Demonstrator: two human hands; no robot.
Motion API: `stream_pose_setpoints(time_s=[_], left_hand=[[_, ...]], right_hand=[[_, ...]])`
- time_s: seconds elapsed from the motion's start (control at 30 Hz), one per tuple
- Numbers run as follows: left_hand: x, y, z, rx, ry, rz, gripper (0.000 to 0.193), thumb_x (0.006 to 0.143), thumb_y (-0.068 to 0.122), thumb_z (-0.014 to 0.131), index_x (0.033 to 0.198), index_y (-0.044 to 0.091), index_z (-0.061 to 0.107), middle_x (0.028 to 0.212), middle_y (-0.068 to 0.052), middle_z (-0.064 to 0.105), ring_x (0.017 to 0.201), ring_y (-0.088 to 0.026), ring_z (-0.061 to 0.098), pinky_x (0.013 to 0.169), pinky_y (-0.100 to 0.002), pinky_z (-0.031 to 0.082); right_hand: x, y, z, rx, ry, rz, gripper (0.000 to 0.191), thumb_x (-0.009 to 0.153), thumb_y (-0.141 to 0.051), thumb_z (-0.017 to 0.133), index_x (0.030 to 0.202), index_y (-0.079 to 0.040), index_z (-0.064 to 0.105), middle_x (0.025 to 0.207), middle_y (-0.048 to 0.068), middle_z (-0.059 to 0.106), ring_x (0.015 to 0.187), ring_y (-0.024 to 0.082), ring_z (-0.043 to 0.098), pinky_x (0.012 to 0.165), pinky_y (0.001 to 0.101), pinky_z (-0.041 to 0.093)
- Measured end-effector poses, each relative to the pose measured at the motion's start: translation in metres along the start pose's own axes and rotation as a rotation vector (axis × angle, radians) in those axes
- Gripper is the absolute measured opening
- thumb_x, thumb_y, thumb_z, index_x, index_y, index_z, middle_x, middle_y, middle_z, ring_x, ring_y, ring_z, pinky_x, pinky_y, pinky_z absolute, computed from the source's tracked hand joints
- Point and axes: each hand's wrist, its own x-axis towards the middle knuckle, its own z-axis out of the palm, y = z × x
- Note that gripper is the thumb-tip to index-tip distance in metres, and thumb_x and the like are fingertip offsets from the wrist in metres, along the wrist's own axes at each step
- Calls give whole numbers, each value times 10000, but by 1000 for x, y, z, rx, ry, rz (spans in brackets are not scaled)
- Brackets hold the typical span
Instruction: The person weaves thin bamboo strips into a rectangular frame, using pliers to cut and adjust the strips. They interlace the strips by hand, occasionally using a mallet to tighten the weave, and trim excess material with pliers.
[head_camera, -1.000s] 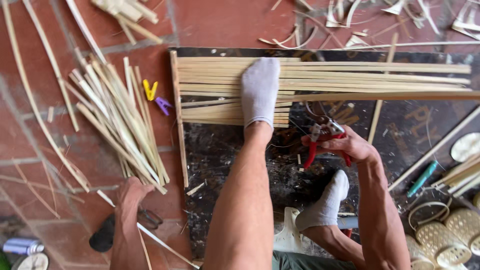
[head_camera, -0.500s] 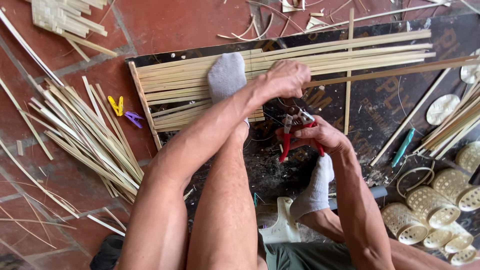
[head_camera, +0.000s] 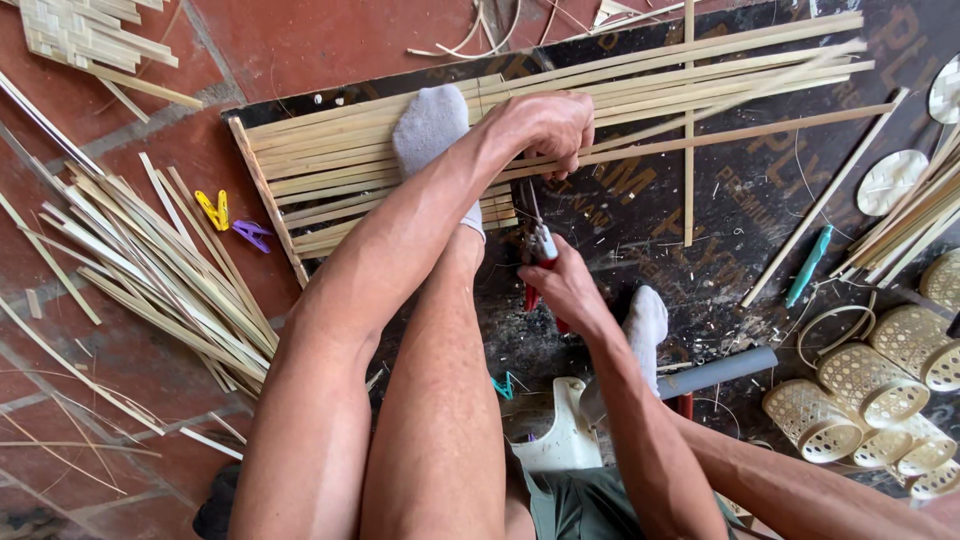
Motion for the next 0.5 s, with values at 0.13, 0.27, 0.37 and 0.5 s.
stream_pose_setpoints(time_s=[0.13,0.27,0.37,0.5], left_hand=[[-7,-5,-1,-97,-26,-13,319,812,-9,739,1128,32,736,810,-122,791,659,-186,769,517,-330,631],[-16,-13,1,-50,-10,5,421,807,-33,752,1219,24,684,829,-117,784,676,-177,764,539,-331,626],[-21,-19,0,-86,-2,3,440,816,-11,753,1246,36,676,830,-110,789,679,-171,769,545,-322,629],[-27,-29,-1,-122,1,16,448,817,-21,747,1255,27,666,841,-118,789,693,-179,774,551,-325,625]], right_hand=[[9,-20,29,-123,124,73,416,843,-146,694,1210,1,562,849,170,661,716,257,638,661,399,525],[15,-23,48,-213,211,-79,443,831,-184,725,1192,20,568,907,178,684,833,290,668,766,410,521],[15,-21,58,-211,232,-90,432,836,-199,724,1172,27,574,926,191,682,859,310,666,782,438,519],[12,-23,65,-183,217,-7,393,832,-205,716,1120,28,585,881,183,683,813,291,658,750,423,516]])
